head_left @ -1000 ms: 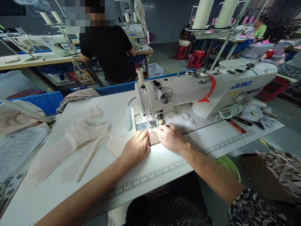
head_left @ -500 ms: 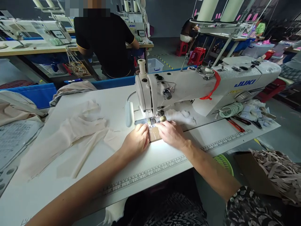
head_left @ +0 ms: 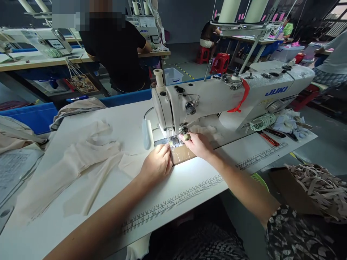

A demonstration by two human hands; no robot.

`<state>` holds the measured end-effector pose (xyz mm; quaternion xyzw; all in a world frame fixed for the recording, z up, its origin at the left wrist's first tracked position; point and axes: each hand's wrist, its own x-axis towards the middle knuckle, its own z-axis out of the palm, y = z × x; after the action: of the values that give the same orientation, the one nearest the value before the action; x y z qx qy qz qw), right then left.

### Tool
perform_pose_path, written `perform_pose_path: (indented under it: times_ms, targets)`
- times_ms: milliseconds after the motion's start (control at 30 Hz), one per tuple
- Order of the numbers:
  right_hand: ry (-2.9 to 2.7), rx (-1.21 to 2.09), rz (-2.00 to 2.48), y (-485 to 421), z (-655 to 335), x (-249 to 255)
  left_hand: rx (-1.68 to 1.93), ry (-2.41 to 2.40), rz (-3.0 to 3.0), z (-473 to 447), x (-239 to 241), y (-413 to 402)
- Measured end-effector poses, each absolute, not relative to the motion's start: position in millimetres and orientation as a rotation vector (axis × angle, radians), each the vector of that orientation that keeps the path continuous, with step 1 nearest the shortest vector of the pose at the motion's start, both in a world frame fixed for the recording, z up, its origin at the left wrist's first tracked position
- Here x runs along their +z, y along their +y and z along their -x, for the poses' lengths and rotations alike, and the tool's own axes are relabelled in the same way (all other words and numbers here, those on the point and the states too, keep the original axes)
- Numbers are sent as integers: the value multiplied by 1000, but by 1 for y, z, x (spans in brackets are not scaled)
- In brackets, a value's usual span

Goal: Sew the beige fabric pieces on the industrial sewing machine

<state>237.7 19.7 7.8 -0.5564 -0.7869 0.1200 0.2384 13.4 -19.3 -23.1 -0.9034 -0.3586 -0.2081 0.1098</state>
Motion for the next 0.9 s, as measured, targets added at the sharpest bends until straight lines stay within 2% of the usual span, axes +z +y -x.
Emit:
perform_pose_path:
  times_ms: [500, 600, 733, 900]
  targets:
    - [-2148, 169, 1524, 16, -240, 4, -668, -1177, 2673, -14, -30, -11]
    - [-2185, 112, 1470, 6, -240, 2, -704, -1336, 2693, -5, -20, -4]
    - [-2388, -16, 1144, -20, -220, 4, -709, -1765, 2511, 24, 2, 11]
    - [-2648, -68, 690, -58, -179, 11, -290, -2168, 2520, 45, 25, 4]
